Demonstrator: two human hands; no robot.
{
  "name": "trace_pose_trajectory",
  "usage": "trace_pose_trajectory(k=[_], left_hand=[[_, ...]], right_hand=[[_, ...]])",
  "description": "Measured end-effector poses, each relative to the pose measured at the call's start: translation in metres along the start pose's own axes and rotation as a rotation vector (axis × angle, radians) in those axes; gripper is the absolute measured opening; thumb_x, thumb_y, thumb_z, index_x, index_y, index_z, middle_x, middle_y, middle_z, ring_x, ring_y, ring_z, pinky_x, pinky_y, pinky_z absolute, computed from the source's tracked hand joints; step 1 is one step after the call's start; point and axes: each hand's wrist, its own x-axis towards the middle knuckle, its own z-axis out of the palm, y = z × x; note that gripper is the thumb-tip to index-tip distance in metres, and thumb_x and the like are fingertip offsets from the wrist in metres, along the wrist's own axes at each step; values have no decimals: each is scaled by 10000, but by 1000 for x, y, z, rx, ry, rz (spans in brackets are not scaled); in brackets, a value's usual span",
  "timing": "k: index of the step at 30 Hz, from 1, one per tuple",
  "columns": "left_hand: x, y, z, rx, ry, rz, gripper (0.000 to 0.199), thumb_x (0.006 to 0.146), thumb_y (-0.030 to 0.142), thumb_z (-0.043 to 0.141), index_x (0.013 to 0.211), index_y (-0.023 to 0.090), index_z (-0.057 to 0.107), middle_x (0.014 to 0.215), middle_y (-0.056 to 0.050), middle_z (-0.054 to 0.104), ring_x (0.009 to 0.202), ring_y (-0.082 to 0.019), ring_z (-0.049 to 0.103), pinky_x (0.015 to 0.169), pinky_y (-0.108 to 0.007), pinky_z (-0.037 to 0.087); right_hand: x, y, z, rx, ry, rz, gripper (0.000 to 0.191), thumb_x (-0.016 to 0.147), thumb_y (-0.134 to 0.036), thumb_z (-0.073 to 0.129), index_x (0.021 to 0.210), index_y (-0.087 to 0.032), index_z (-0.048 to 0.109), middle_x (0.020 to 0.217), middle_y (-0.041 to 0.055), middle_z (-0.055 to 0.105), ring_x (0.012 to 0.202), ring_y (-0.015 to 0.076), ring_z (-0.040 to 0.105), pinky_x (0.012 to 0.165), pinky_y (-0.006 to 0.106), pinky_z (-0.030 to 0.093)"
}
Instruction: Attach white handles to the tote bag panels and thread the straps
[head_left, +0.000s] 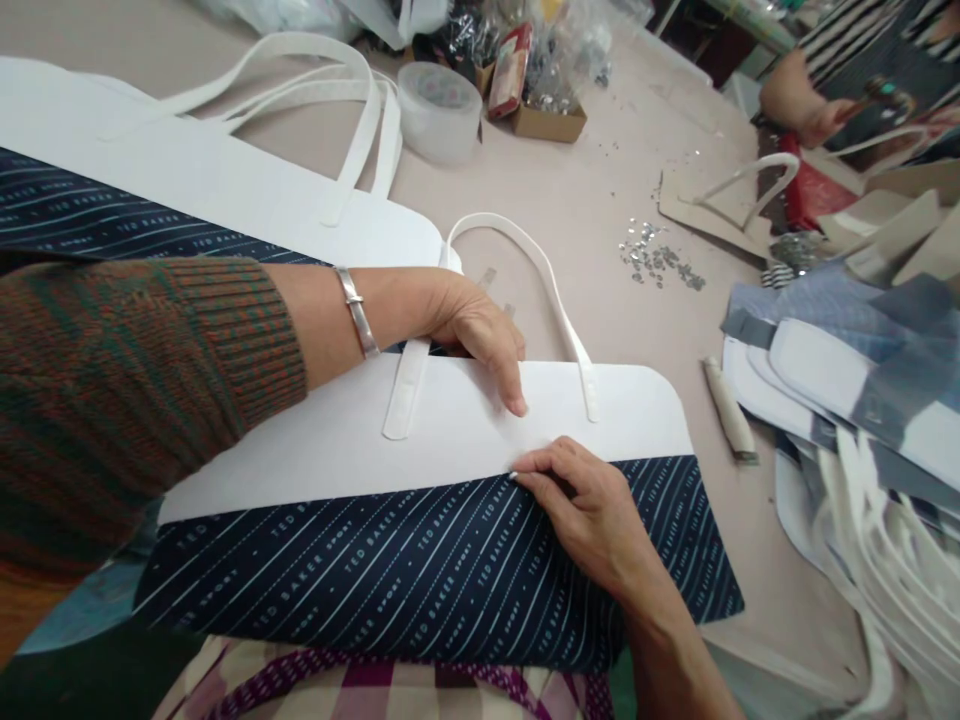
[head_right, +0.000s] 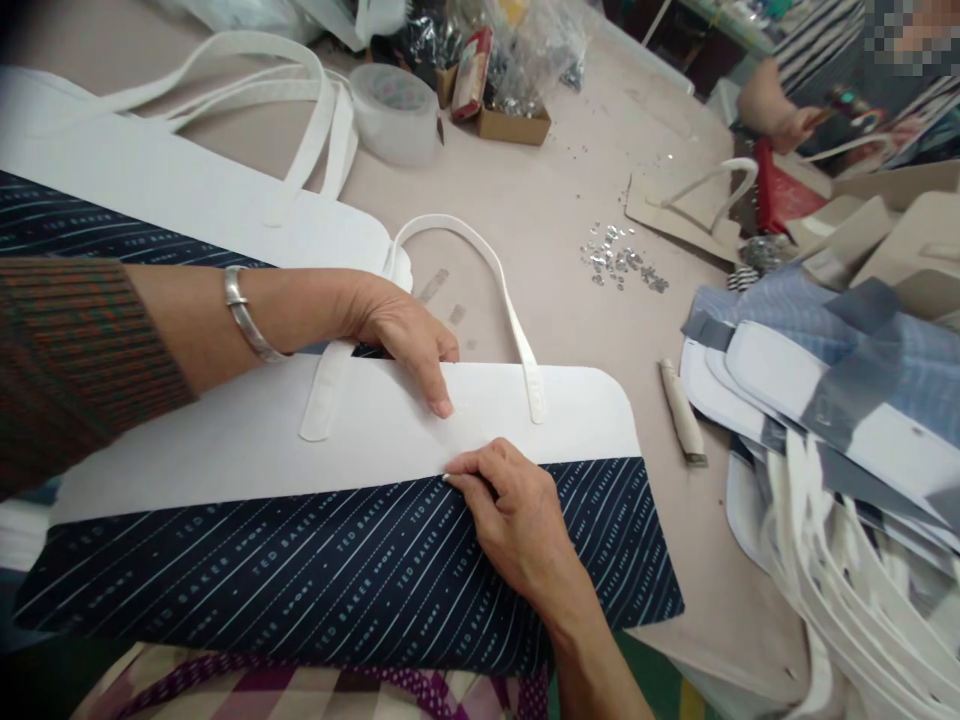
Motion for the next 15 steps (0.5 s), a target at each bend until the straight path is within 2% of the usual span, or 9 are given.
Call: trace_pose_trajectory(k=[3,6,8,11,15], left_hand=[[6,-3,4,35,-50,45,350,616,400,711,908,224,786,703,-46,710,730,-240,635,668,-339,525],[9,-6,7,122,13,39,392,668,432,643,967,221,782,710,-58,709,743,-246,645,647,-338,520],[9,-8,8,66,36,26,380,679,434,638,949,211,785,727,-62,708,749,-251,655,650,-347,517],[9,-12,9,-79,7,57,338,671,394,664,913,191,786,759,-63,714,774,-262,669,679,-365,518],[9,-15,9,-94,9,95,330,685,384,653,900,167,778,751,-66,710,784,-267,676,663,-356,514]], right_hand=[[1,-1,-1,-18,-13,-5,108,929,-219,592,906,-244,695,835,5,648,799,155,617,748,286,470],[2,-3,-2,-26,-26,-12,100,925,-216,599,897,-243,692,823,-1,642,786,150,612,739,281,465],[2,-4,-2,-22,-33,-10,107,928,-225,597,893,-246,697,811,-4,638,772,148,608,729,280,465],[2,-4,-1,1,-30,-6,114,928,-229,595,892,-250,701,799,-7,635,761,145,604,722,278,468],[1,-3,1,28,5,81,12,895,-231,643,896,-228,654,793,-15,649,704,134,593,688,263,469]])
